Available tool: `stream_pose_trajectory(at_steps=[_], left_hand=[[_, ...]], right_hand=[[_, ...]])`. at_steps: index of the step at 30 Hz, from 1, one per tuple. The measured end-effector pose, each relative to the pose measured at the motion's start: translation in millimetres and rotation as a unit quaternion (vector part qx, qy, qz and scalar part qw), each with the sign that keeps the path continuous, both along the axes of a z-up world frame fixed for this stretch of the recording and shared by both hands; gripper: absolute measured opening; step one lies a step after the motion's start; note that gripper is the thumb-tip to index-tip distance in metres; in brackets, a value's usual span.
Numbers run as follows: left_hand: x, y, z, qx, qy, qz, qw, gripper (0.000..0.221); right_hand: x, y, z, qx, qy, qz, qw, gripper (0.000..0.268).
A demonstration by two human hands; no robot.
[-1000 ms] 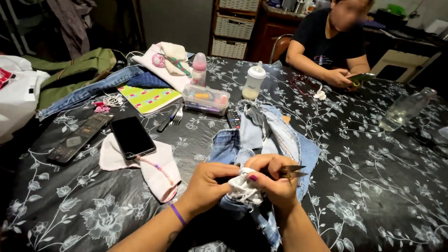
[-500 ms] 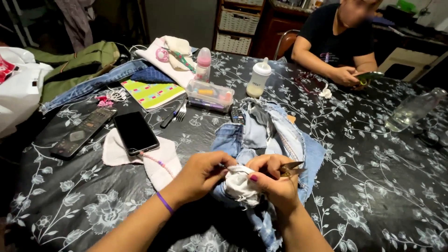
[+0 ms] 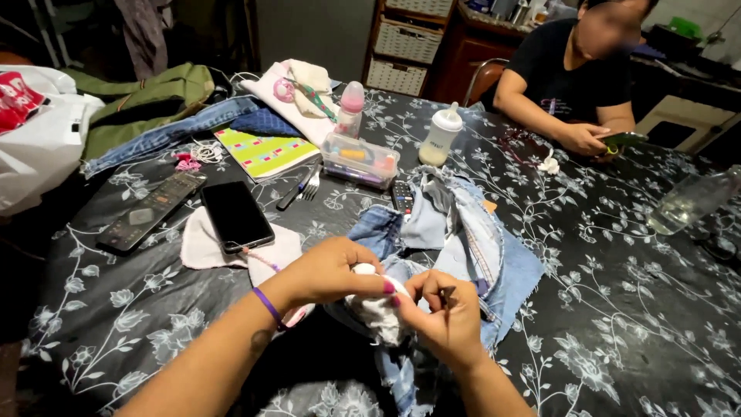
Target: Using a small tool to remove stitches from the seams of denim shorts.
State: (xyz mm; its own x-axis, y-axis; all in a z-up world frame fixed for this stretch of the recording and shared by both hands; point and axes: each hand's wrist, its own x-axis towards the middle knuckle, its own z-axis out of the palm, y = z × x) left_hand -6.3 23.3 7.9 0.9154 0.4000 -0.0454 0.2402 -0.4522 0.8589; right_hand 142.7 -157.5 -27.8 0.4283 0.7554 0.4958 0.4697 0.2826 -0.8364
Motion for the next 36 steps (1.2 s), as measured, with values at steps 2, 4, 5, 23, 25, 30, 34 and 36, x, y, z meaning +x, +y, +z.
stream_pose_trajectory(at_steps=[2,4,5,23,25,30,34,36], left_hand=[[4.7,3.7,-12.7,-0.034,-0.014,-0.004,0.999,0.021],[8.1,6.6,-29.4,-0.067,-0.029,-0.007,0.997,0.017],[9.2,8.0,-39.3,-0.067,-0.120,-0.044,0.990,0.017],[-3.2,-10.9,-54.0,-0.212,-0.118,0.073,0.967,0.043],[-3.6,-10.7,-53.4,-0.210,-0.117,0.078,0.968,0.043],[-4.4,-11.9,-54.0,-0.161,-0.119,0.085,0.976,0.040],[-5.2,-13.8,-51.4,-0.158,-0.119,0.091,0.976,0.039],[-4.9,-14.6,-51.9,-0.161,-0.114,0.102,0.975,0.035]], right_hand=[[-5.0,0.7,3.9,-0.002,-0.010,-0.008,1.000,0.056],[-7.9,0.6,4.2,-0.005,-0.020,-0.015,1.000,0.056],[-8.4,0.4,2.6,-0.007,-0.015,-0.014,1.000,0.055],[27.4,-13.1,21.8,-0.172,0.246,0.179,0.937,0.045],[23.3,-20.0,30.2,-0.189,0.219,0.175,0.941,0.049],[9.2,-31.8,39.6,-0.269,0.288,0.175,0.902,0.049],[6.5,-33.9,38.5,-0.292,0.333,0.107,0.890,0.041],[3.7,-32.1,39.5,-0.311,0.354,0.080,0.879,0.034]])
